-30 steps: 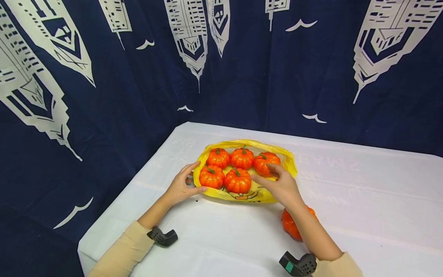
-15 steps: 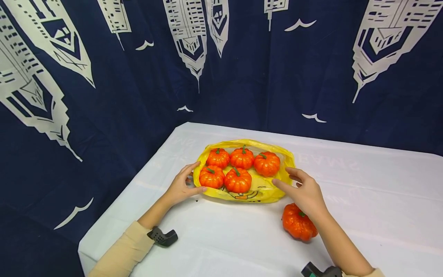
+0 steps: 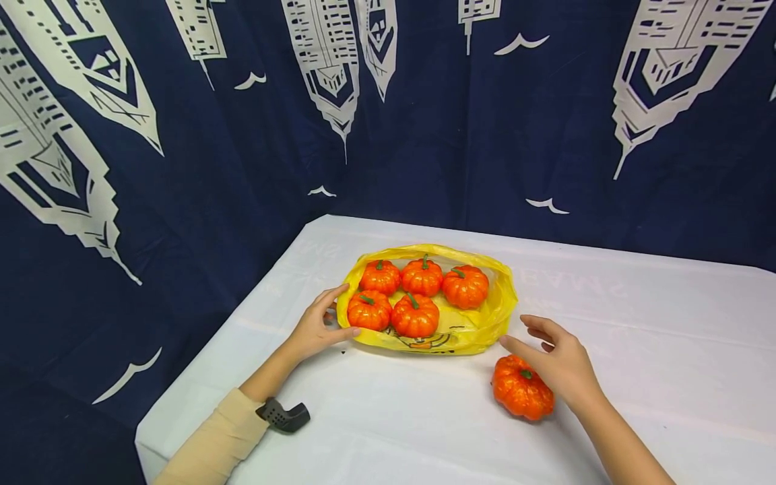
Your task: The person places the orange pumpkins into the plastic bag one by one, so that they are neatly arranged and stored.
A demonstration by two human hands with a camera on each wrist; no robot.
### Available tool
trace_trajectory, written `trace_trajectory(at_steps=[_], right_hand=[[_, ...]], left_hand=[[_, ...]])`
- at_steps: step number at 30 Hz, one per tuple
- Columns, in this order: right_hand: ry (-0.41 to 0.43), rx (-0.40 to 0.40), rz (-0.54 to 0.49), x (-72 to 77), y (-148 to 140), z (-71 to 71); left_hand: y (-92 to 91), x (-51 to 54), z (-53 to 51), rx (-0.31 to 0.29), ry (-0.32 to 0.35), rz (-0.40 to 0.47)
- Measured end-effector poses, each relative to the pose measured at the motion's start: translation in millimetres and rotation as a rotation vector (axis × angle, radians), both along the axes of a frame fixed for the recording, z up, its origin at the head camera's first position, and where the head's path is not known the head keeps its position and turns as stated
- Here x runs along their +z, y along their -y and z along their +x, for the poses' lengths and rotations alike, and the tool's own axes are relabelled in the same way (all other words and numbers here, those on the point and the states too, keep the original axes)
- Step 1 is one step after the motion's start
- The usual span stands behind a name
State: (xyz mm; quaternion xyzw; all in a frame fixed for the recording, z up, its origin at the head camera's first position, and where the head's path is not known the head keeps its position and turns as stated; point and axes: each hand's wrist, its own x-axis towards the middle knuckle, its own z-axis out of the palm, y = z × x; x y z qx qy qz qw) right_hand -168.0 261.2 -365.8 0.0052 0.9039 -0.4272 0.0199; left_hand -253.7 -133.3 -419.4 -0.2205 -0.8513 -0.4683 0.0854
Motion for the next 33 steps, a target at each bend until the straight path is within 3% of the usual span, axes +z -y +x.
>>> trace_trajectory(at_steps=[16,23,33], right_hand=[[0.115,0.073,0.014,-23.9,-11,23.3],[0.080,0.094,0.002,-33.0,-12,27.0],[0.106,0.098,0.001,-35.8,-16,27.3]], left_hand=[[1.3,0.5,1.2,-0.012,0.011,-0.001],[1.1,-0.4,1.5,-0.001,0.012,-0.001],[0.1,0.1,0.7,-0.006,0.005,-0.017]])
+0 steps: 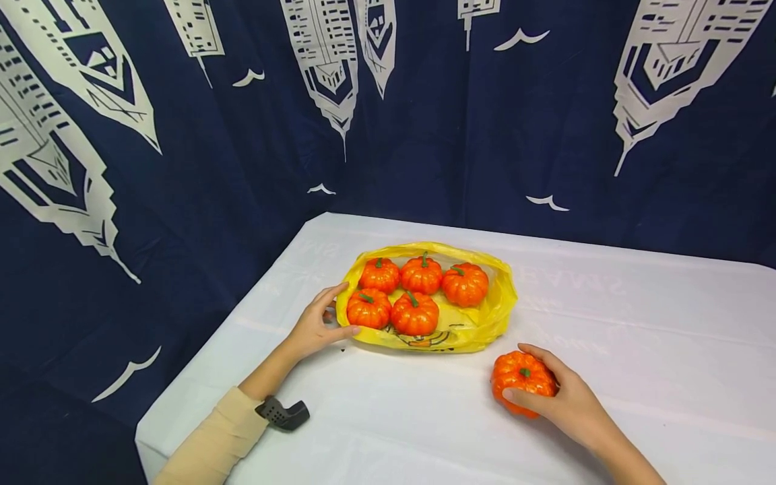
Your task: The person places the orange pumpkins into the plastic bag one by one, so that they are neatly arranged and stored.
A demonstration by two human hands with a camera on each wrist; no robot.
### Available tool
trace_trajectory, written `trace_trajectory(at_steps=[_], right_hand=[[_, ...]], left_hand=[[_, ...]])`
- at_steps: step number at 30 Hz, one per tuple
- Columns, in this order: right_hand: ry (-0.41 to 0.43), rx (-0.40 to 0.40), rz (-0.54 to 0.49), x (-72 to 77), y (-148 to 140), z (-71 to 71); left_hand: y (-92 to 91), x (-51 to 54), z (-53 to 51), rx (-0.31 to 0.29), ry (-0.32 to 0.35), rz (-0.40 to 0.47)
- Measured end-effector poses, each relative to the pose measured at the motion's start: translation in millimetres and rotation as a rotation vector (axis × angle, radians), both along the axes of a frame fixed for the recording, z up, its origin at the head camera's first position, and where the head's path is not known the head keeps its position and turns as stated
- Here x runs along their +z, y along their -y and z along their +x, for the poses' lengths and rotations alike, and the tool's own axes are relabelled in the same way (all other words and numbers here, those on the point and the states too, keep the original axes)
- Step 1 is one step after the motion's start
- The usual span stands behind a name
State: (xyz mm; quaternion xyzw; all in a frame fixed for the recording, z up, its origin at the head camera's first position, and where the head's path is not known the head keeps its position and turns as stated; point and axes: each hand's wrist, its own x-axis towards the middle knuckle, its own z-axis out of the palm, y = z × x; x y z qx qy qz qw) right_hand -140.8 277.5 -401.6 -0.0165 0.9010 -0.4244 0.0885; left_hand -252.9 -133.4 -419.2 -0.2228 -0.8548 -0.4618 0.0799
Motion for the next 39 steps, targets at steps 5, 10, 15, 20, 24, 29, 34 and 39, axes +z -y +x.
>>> trace_trajectory(at_steps=[5,10,15,20,24,29,34,39], right_hand=[[-0.029,0.009,-0.005,-1.7,-1,1.1],[-0.022,0.013,-0.004,-2.2,-1,0.6],[-0.019,0.020,-0.008,-1.0,-1,-0.8],[-0.040,0.036,0.010,0.1,-2,-2.5],[-0.063,0.053,0.025,3.4,-3,-5.1],[-0.082,0.077,0.014,12.5,1,-10.2],[-0.097,0.094,-0.010,24.6,7,-18.4],[-0.126,0.116,-0.033,36.7,15,-25.1]], left_hand=[[-0.7,1.5,0.1,0.006,0.009,-0.001],[-0.6,1.9,0.9,0.013,0.018,0.002],[0.1,0.8,0.6,0.014,0.012,0.007],[-0.1,-0.4,-0.3,0.015,0.009,0.007],[-0.7,-0.7,-0.9,0.015,0.007,0.006],[-0.4,-0.6,-0.6,0.015,0.009,0.002],[-0.2,0.3,0.1,0.019,0.007,0.004],[-0.4,0.3,0.1,0.017,0.011,0.009]])
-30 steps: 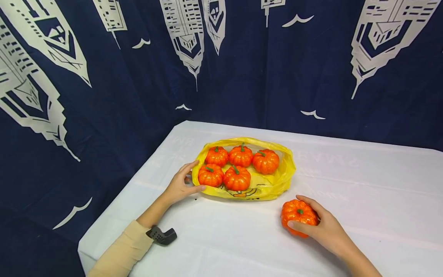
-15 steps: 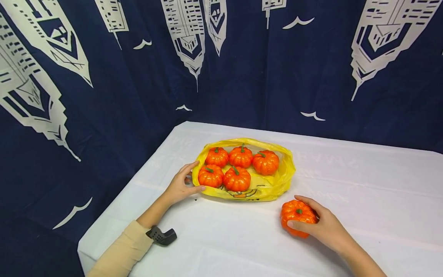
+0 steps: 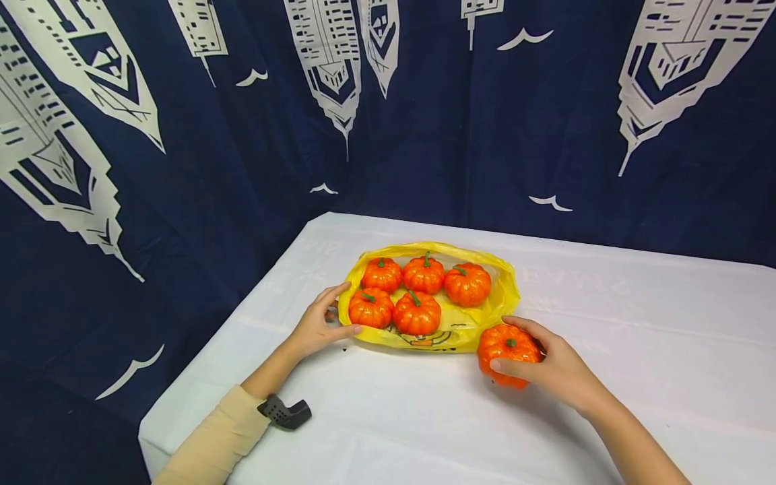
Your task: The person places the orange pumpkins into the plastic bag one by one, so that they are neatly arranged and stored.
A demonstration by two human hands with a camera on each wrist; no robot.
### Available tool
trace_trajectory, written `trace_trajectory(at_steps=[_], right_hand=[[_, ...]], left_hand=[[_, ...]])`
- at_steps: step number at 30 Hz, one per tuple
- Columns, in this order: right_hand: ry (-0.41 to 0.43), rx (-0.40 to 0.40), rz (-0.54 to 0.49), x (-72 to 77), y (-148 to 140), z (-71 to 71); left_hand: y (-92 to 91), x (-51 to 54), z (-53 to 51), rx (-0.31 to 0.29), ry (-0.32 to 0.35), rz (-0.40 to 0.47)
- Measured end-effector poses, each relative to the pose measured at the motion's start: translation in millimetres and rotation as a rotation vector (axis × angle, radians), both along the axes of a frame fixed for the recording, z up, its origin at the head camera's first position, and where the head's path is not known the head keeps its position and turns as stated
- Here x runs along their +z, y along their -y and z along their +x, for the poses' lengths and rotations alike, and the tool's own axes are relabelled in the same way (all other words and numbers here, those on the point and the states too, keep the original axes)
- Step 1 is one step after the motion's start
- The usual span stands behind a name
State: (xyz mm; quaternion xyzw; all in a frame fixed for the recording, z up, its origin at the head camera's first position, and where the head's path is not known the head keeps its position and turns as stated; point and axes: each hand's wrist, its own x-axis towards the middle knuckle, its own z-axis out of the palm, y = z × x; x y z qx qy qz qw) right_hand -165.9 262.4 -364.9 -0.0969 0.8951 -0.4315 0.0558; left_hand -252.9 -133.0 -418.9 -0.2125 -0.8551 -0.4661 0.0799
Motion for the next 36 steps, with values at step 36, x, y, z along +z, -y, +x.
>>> trace_trajectory(at_steps=[36], right_hand=[[0.008,-0.044,-0.027,22.2,57,-68.7]], left_hand=[[-0.6,0.9,0.2,-0.013,0.012,0.008]])
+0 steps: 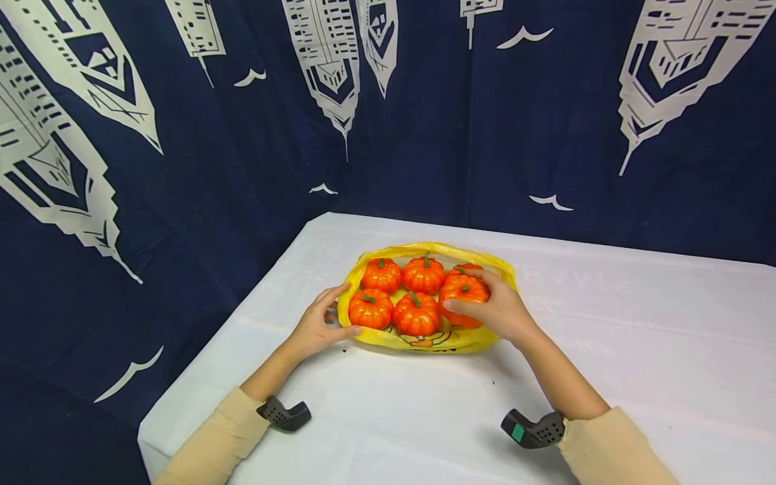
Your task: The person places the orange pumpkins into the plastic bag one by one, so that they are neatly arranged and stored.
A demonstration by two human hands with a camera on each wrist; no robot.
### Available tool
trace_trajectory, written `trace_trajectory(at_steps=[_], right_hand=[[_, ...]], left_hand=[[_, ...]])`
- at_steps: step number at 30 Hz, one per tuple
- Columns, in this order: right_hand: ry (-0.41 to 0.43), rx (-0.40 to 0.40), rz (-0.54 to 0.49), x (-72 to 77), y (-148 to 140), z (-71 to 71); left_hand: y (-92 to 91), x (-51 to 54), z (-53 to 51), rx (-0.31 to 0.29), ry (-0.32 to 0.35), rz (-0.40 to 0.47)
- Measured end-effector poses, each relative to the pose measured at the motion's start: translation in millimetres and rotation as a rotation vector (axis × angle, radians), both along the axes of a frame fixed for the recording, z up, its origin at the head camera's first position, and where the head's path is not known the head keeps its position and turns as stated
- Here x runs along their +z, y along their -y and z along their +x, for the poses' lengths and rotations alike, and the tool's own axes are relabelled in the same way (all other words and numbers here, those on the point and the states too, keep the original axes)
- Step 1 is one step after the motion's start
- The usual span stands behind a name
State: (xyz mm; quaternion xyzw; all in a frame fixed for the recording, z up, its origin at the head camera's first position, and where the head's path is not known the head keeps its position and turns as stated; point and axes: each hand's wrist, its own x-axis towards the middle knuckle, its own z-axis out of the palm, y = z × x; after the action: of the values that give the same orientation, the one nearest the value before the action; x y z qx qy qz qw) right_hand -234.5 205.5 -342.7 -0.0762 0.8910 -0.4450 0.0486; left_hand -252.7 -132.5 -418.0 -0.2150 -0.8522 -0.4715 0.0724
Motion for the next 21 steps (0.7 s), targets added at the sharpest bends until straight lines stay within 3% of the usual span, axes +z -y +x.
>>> trace_trajectory(at_steps=[7,21], right_hand=[[-0.086,-0.040,0.103,-11.5,8,-5.8],[-0.141,-0.053,0.206,-26.6,11,-4.4]], left_hand=[[-0.3,0.5,0.4,0.008,0.002,-0.006],[0.5,-0.9,-0.1,0.005,0.008,-0.006]])
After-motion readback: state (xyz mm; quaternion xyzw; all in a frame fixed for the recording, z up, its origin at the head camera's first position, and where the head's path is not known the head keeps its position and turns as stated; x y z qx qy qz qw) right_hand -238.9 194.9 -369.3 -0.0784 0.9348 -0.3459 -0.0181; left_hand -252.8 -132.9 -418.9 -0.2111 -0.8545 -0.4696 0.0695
